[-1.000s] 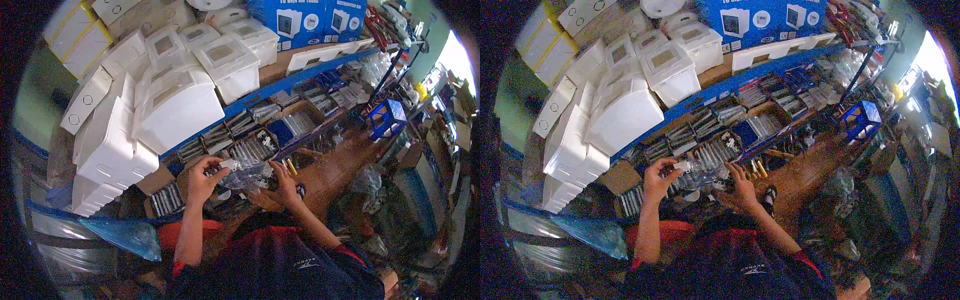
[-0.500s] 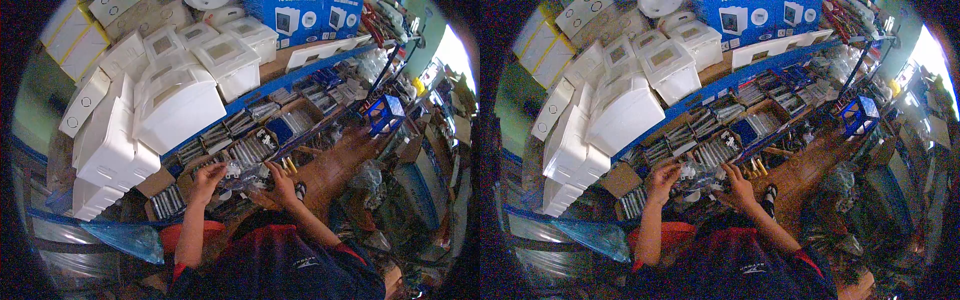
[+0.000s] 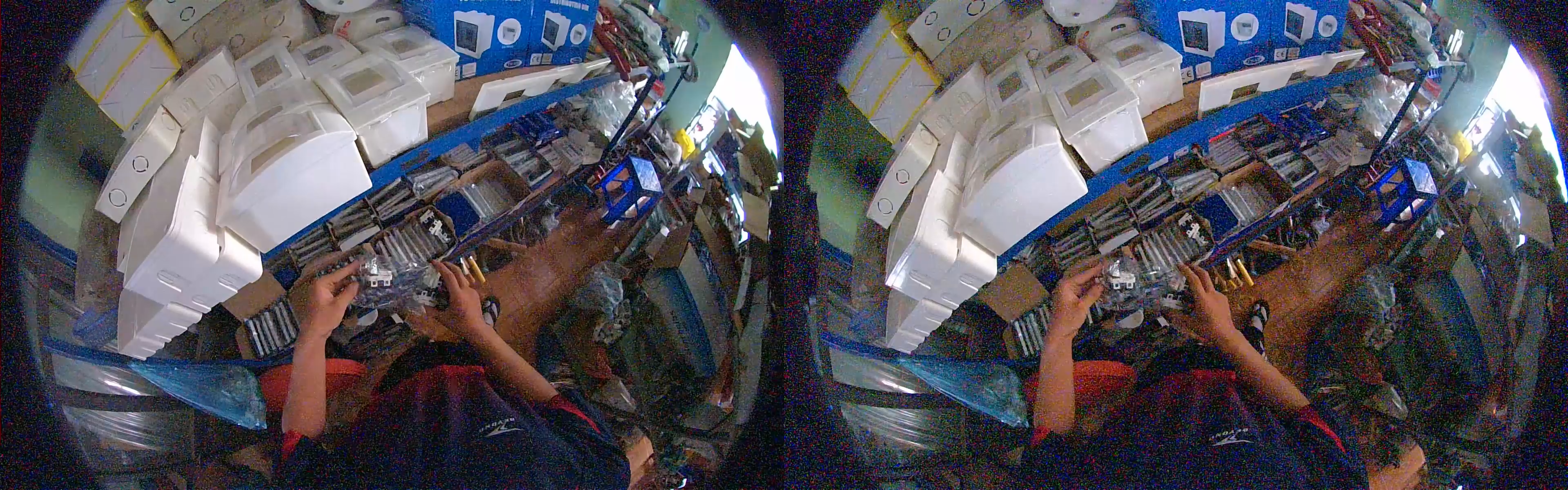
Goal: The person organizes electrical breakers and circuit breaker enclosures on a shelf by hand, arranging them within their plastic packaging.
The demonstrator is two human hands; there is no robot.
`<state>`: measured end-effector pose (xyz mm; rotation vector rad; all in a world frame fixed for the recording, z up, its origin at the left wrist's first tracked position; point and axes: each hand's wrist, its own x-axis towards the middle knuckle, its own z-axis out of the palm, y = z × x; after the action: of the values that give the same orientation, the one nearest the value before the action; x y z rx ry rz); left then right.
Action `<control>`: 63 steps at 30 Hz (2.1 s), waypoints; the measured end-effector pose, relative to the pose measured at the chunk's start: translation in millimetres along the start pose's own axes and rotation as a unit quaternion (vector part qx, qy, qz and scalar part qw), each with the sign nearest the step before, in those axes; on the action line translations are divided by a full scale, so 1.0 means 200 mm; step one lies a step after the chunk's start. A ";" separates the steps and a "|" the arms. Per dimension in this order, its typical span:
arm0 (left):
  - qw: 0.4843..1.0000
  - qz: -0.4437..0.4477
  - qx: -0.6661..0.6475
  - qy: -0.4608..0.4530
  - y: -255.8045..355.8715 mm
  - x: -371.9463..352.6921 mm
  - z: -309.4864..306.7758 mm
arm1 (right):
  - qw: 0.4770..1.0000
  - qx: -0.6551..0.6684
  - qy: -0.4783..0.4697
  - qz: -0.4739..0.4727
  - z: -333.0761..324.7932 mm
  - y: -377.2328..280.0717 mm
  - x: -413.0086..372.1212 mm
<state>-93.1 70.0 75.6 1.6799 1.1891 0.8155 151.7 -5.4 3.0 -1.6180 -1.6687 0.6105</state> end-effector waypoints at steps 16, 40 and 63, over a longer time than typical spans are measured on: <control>0.996 0.082 0.008 -0.034 0.04 0.08 -0.04 | 0.974 -0.123 0.057 -0.183 -0.41 -0.14 0.18; 0.992 -0.008 -0.053 -0.111 0.28 0.08 0.01 | 0.974 -0.140 0.024 -0.177 -0.52 -0.24 0.19; 0.985 0.066 0.149 -0.060 0.33 -0.02 -0.05 | 0.993 -0.029 -0.024 -0.111 -0.35 -0.13 0.15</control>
<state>-80.0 60.8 140.4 2.0402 1.1694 0.6277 190.0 10.7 71.6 -1.4404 -1.8863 0.4969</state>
